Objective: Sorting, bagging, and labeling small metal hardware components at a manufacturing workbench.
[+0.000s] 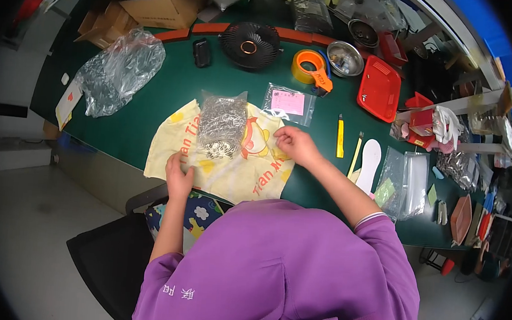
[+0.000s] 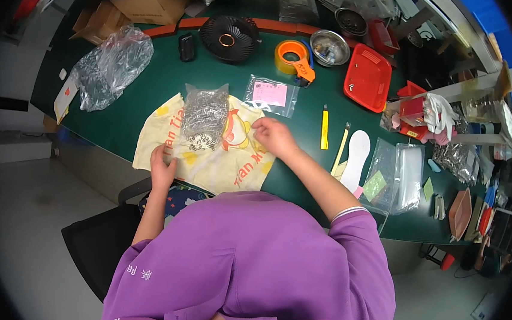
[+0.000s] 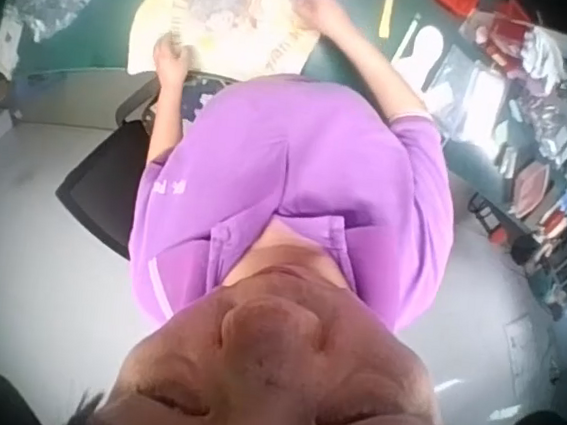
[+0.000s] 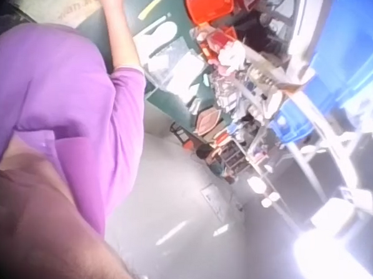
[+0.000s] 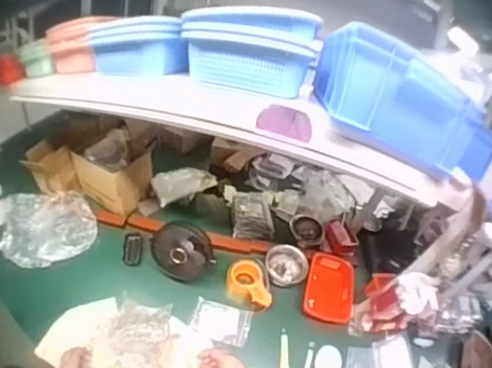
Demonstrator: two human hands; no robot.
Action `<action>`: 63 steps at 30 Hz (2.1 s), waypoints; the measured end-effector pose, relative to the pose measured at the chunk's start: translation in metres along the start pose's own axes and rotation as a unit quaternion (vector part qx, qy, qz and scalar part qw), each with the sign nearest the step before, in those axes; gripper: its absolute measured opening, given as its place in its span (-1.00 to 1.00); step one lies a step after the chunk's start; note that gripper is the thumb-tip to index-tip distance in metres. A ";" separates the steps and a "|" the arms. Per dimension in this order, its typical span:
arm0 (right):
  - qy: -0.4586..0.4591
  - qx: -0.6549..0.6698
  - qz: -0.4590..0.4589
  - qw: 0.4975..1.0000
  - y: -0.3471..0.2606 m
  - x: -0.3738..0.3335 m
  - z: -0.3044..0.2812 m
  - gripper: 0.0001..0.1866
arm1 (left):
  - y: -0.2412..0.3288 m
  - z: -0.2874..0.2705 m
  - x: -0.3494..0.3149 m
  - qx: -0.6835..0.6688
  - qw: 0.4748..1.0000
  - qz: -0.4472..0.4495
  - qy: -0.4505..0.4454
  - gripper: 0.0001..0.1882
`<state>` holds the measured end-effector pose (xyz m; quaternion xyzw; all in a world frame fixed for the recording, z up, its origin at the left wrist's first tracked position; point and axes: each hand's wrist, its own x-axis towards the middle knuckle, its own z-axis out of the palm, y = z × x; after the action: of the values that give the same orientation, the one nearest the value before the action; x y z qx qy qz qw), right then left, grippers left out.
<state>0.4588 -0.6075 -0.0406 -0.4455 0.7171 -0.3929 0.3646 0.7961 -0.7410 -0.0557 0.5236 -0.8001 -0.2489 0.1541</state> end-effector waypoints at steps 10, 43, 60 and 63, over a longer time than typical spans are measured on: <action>-0.133 -0.165 -0.098 0.972 -0.027 0.019 0.095 -0.64 | 0.017 0.037 0.039 -0.052 0.999 -0.012 -0.004 -0.54; 0.002 0.118 0.037 0.992 -0.108 0.083 0.031 -0.85 | 0.084 -0.038 0.135 -0.442 0.886 -0.125 -0.059 -0.77; 0.205 0.114 0.119 0.965 -0.066 -0.074 -0.091 -0.82 | 0.107 -0.001 0.059 -0.326 0.941 0.042 -0.085 -0.71; 0.255 0.186 0.170 0.933 -0.006 -0.085 -0.085 -0.80 | 0.037 0.008 0.037 -0.060 0.995 -0.011 -0.084 -0.61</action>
<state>0.4147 -0.5105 0.0153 -0.1260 0.7650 -0.5520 0.3069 0.7488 -0.7611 -0.0421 0.4991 -0.7881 -0.3416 0.1147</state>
